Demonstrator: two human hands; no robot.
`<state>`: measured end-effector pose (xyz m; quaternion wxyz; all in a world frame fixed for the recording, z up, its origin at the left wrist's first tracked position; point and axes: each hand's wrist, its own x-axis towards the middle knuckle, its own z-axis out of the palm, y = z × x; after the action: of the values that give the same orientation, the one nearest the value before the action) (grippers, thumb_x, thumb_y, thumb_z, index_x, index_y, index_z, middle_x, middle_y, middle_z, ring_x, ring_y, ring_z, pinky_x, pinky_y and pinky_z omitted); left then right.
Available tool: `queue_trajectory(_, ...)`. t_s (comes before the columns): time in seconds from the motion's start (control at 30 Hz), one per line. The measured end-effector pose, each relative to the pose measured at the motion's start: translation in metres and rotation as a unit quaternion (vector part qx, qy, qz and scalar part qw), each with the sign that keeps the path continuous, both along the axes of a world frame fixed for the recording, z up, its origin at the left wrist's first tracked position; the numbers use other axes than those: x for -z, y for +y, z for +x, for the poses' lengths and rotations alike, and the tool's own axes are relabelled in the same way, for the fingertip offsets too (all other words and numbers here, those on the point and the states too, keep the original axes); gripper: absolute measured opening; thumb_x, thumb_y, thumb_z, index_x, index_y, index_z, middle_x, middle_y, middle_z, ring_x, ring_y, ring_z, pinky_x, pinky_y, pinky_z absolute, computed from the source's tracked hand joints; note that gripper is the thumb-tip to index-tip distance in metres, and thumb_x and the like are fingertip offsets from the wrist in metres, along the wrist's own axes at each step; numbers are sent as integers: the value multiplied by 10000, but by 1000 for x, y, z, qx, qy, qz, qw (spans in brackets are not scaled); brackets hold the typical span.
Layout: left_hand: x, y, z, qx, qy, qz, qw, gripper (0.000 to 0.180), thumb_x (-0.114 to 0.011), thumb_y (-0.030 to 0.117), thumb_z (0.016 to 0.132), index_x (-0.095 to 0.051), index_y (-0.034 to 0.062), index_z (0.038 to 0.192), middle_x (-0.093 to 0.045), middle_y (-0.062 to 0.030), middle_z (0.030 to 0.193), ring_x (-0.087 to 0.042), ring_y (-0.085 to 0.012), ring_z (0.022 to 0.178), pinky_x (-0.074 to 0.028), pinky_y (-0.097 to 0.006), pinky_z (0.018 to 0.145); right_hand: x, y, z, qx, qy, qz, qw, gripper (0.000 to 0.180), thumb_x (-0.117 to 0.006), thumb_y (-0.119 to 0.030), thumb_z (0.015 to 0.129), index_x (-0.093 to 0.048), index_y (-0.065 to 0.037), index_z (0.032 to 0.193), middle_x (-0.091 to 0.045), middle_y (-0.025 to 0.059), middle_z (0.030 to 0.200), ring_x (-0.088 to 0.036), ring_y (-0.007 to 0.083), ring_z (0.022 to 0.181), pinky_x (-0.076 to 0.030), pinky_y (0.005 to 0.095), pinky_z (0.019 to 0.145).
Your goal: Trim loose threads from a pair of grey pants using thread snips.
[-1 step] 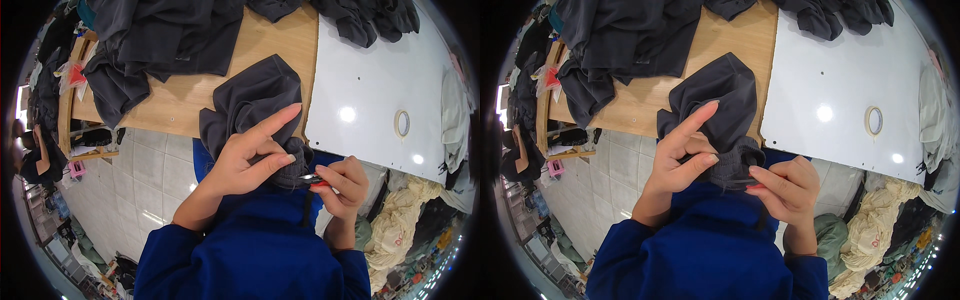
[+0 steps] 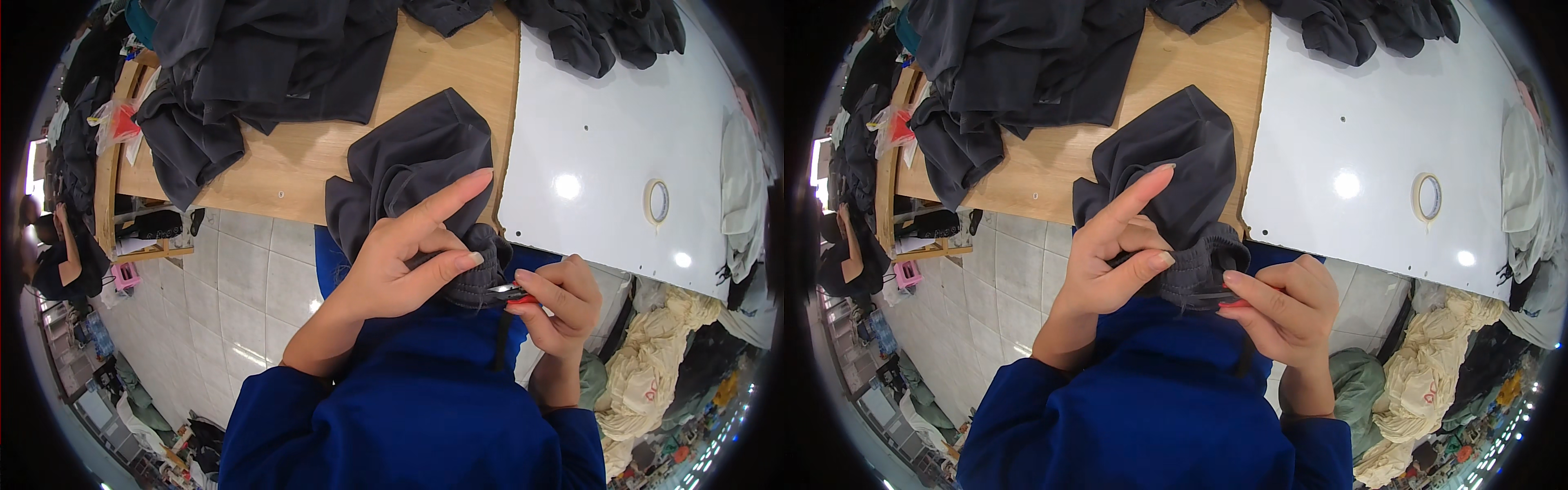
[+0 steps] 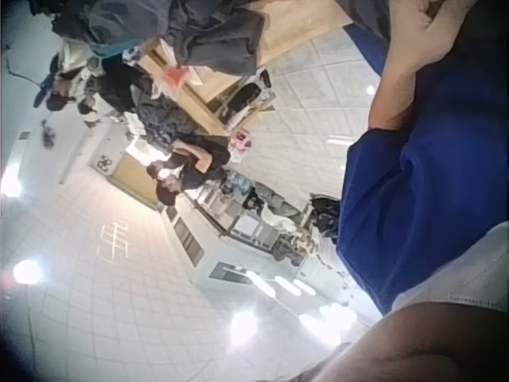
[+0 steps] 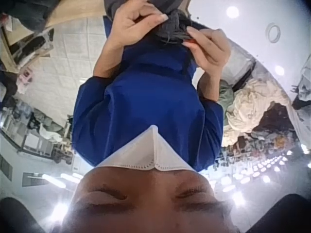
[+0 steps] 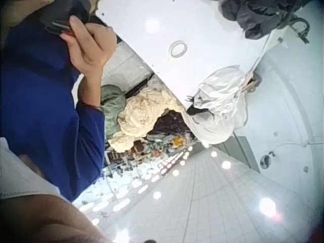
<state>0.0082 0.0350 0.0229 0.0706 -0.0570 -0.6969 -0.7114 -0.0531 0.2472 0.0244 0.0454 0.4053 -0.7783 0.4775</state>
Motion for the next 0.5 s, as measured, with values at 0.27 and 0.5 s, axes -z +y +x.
queue_trajectory(0.27,0,2,-1,-2,1,3,1000,655,-620,-8,801,-325,15,1386,-603,-12,629,-486,-33,574,-374,-155,605,-4,0,0,-5,11,21,1000,374,-762,-272,563,-720,-141,911,-504,-26,626,-391,129,524,-271,272,478)
queue_trajectory(0.5,-2,3,-1,2,-6,-2,1000,650,-620,-6,798,-336,20,1382,-609,-15,622,-499,-36,566,-376,-156,590,-9,-1,1,-5,27,43,999,371,-761,-299,567,-724,-156,908,-493,-35,621,-380,123,530,-265,273,475)
